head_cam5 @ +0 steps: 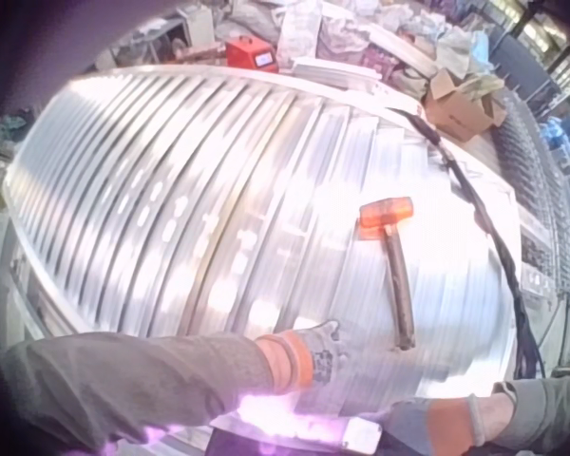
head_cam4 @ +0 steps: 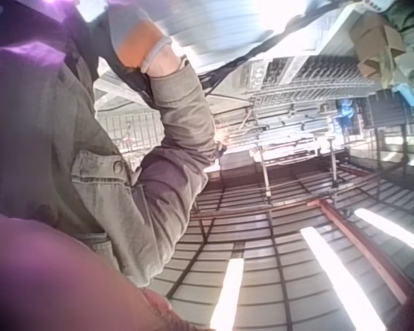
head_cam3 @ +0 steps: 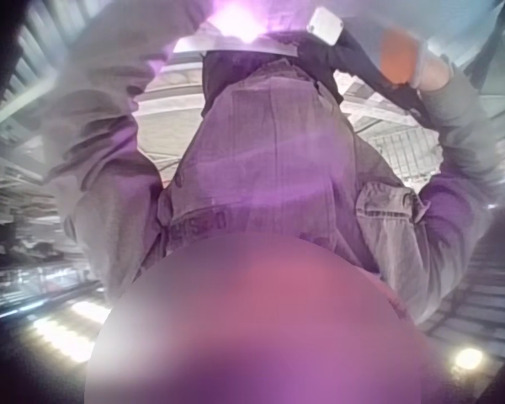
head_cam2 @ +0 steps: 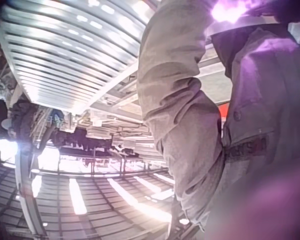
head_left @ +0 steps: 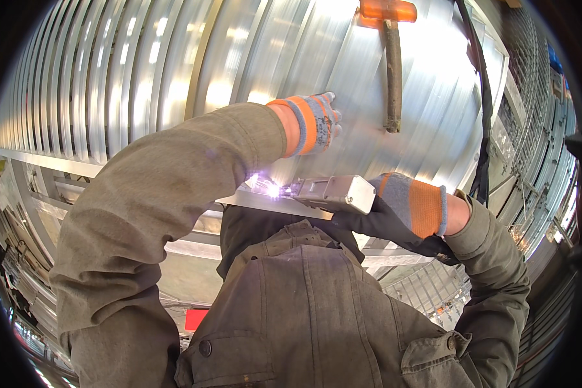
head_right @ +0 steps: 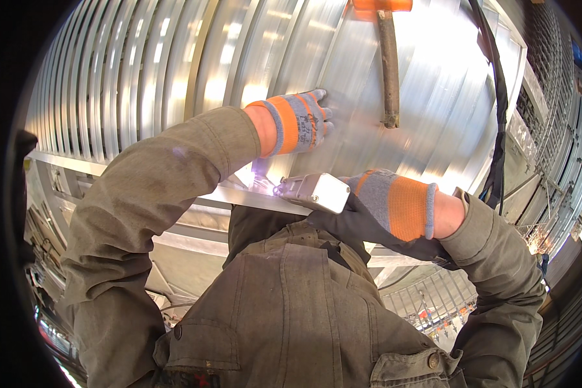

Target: The person welds a metal strip along the edge of a large curved metal panel using a handheld welding torch. They repeatedly tap the weld seam with a rubber mallet to flatten or adjust the joint. The person wears gloves and a jacket while working in a workshop.

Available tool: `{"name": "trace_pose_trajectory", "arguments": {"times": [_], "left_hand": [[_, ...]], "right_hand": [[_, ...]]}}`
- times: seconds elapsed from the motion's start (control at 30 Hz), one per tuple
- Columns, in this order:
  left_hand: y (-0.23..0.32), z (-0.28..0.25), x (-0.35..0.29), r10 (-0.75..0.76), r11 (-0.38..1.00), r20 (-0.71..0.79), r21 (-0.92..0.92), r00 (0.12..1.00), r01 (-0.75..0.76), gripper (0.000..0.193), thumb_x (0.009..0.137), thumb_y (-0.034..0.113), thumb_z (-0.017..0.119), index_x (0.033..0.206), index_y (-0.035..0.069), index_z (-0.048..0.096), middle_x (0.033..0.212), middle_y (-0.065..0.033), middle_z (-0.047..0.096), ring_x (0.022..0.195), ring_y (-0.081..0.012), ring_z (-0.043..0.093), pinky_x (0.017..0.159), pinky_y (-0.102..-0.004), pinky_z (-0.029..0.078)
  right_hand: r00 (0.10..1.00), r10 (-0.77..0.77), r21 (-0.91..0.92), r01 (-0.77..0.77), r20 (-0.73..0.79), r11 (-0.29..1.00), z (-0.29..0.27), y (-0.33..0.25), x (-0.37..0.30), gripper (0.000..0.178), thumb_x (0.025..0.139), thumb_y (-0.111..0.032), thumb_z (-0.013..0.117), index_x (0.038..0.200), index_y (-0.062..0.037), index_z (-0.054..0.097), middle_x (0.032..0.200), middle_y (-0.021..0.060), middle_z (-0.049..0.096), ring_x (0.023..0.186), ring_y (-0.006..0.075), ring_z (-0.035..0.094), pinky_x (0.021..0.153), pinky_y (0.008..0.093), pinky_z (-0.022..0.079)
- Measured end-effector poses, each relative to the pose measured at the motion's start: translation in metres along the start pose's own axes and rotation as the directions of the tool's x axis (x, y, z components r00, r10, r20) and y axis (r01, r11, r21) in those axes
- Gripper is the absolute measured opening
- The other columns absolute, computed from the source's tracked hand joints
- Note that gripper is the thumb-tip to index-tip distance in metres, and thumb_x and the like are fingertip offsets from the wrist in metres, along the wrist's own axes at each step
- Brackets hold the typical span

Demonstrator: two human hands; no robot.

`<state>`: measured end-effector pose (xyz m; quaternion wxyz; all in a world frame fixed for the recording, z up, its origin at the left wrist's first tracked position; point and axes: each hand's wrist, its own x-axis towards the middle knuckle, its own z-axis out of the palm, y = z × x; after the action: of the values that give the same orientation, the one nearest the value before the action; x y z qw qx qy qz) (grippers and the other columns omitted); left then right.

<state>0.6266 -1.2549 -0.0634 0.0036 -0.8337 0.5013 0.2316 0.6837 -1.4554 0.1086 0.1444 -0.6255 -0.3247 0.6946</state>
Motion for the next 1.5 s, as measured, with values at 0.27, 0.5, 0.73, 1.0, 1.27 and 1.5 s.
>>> {"name": "trace_pose_trajectory", "arguments": {"times": [0.27, 0.5, 0.73, 1.0, 1.27, 1.5], "left_hand": [[0.0, 0.003, -0.001, 0.004, 0.999, 0.046, 0.043, 0.999, -0.006, 0.04, 0.106, 0.02, 0.072, 0.145, 0.023, 0.078, 0.175, 0.0012, 0.062, 0.162, -0.0246, 0.057, 0.143, -0.0581, 0.03], [0.001, 0.005, 0.0, 0.001, 1.0, 0.045, 0.025, 0.999, -0.002, 0.04, 0.105, 0.018, 0.073, 0.144, 0.023, 0.078, 0.175, 0.0007, 0.062, 0.161, -0.0251, 0.058, 0.143, -0.0589, 0.03], [0.0, 0.005, -0.008, 0.019, 1.0, -0.015, 0.025, 1.0, -0.018, 0.038, 0.105, 0.018, 0.073, 0.143, 0.022, 0.077, 0.163, -0.0008, 0.069, 0.152, -0.0262, 0.065, 0.142, -0.0576, 0.034], [-0.001, -0.042, -0.007, -0.125, 0.978, -0.024, -0.174, 0.992, 0.119, 0.035, 0.107, 0.016, 0.072, 0.142, 0.02, 0.076, 0.161, -0.0025, 0.069, 0.148, -0.0265, 0.068, 0.138, -0.0468, 0.043], [0.008, -0.015, 0.021, -0.077, 0.98, -0.261, -0.197, 0.962, 0.025, 0.029, 0.108, 0.016, 0.071, 0.136, 0.02, 0.076, 0.15, -0.0008, 0.074, 0.149, -0.0218, 0.066, 0.142, -0.0488, 0.036], [0.009, -0.036, 0.029, 0.087, 0.993, -0.112, 0.094, 0.99, -0.077, 0.026, 0.106, 0.013, 0.073, 0.13, 0.022, 0.076, 0.146, 0.0021, 0.073, 0.142, -0.0196, 0.069, 0.143, -0.0562, 0.033]], "right_hand": [[0.997, -0.059, -0.024, 0.058, -0.041, 0.998, 0.004, 0.006, -0.003, 0.049, 0.119, -0.045, 0.066, 0.159, -0.0155, 0.067, 0.094, 0.0144, 0.082, 0.079, 0.0305, 0.077, 0.079, 0.0432, 0.061], [0.996, -0.073, -0.023, 0.072, -0.045, 0.997, 0.005, 0.008, -0.007, 0.049, 0.12, -0.046, 0.066, 0.159, -0.0165, 0.067, 0.089, 0.0143, 0.08, 0.073, 0.0289, 0.074, 0.076, 0.0434, 0.06], [0.992, -0.096, -0.002, 0.096, -0.084, 0.995, 0.008, 0.013, -0.012, 0.046, 0.118, -0.042, 0.071, 0.154, -0.0141, 0.072, 0.084, 0.0138, 0.078, 0.066, 0.0295, 0.068, 0.071, 0.0429, 0.058], [0.979, -0.127, 0.002, 0.129, -0.162, 0.992, 0.007, 0.017, -0.04, 0.048, 0.114, -0.04, 0.076, 0.153, -0.0115, 0.073, 0.1, 0.0169, 0.084, 0.083, 0.0349, 0.079, 0.079, 0.0428, 0.062], [0.988, 0.047, 0.095, -0.033, -0.148, 0.995, -0.007, 0.032, -0.08, 0.045, 0.114, -0.036, 0.078, 0.152, -0.0108, 0.073, 0.106, 0.0128, 0.085, 0.09, 0.0287, 0.082, 0.083, 0.0399, 0.064], [0.977, 0.071, 0.249, -0.019, -0.201, 0.968, -0.004, 0.058, -0.087, 0.04, 0.108, -0.026, 0.082, 0.141, -0.0035, 0.077, 0.108, 0.0152, 0.085, 0.095, 0.0278, 0.082, 0.086, 0.0411, 0.064]]}}
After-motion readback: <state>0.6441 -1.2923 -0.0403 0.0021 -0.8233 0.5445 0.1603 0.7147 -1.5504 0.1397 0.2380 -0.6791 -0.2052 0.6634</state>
